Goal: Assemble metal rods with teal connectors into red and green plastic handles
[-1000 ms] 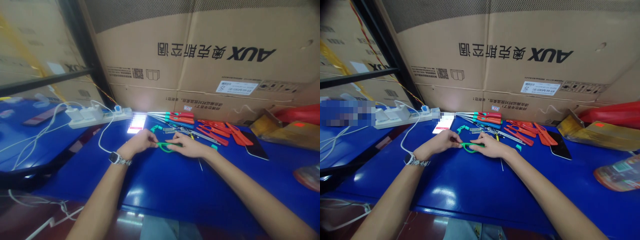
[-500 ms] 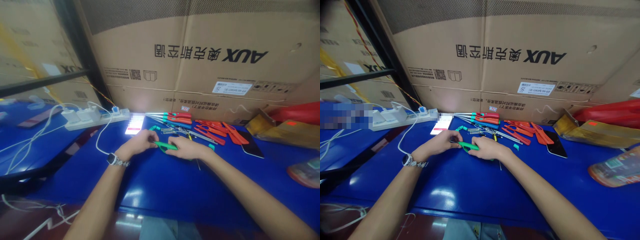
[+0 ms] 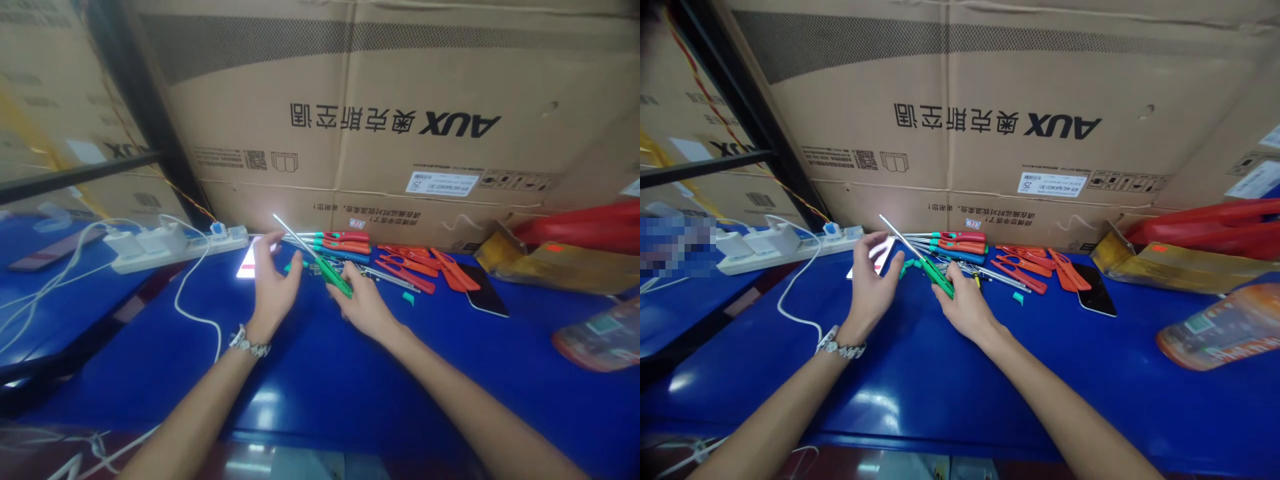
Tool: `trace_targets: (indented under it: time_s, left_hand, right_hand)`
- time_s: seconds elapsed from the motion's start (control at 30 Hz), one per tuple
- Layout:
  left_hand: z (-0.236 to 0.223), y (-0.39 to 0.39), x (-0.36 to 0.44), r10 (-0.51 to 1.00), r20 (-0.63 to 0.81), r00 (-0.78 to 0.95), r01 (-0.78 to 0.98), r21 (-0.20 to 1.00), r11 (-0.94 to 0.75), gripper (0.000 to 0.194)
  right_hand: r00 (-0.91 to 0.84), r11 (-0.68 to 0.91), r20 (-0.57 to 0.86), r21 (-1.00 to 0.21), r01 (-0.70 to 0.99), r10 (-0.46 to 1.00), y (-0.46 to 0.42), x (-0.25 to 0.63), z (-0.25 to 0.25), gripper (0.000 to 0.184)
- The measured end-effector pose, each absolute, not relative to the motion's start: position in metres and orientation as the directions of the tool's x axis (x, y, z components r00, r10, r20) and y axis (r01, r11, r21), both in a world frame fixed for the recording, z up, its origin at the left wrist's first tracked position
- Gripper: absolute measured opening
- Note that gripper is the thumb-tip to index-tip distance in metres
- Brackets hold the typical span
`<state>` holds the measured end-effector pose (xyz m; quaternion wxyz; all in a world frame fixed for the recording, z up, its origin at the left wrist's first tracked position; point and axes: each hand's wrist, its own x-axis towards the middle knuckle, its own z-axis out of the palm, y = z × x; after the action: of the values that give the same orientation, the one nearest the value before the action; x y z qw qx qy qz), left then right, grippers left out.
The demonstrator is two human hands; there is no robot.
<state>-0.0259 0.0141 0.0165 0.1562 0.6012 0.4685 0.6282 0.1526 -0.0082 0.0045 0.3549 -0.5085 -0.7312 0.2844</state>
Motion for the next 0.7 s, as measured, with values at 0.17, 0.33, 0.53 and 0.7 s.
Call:
trace_targets:
  time_s: [0.17, 0.33, 0.53, 0.7]
  left_hand:
    - [0.008, 0.02, 0.01, 0.973, 0.104, 0.205, -0.209, 0.976, -0.06, 0.047]
    - [0.016, 0.036, 0.029, 0.966, 0.108, 0.236, -0.376, 0.927, -0.012, 0.044]
    - [0.017, 0.041, 0.034, 0.991, 0.012, 0.136, -0.599, 0.797, 0.072, 0.043]
    - [0.01, 0.039, 0.031, 0.991, 0.013, 0.132, -0.576, 0.815, 0.066, 0.043]
  right_hand:
    - [-0.172, 0.274, 0.226, -0.894, 0.354, 0.959, -0.012, 0.143, -0.002, 0.018]
    - [-0.066, 0.212, 0.203, -0.959, 0.186, 0.977, -0.009, 0.141, -0.004, 0.03]
    - [-0.158, 0.153, 0.12, -0.964, 0.218, 0.98, -0.015, 0.14, -0.012, 0.037]
    - [-0.072, 0.157, 0.143, -0.957, 0.243, 0.987, -0.021, 0.135, -0.012, 0.036]
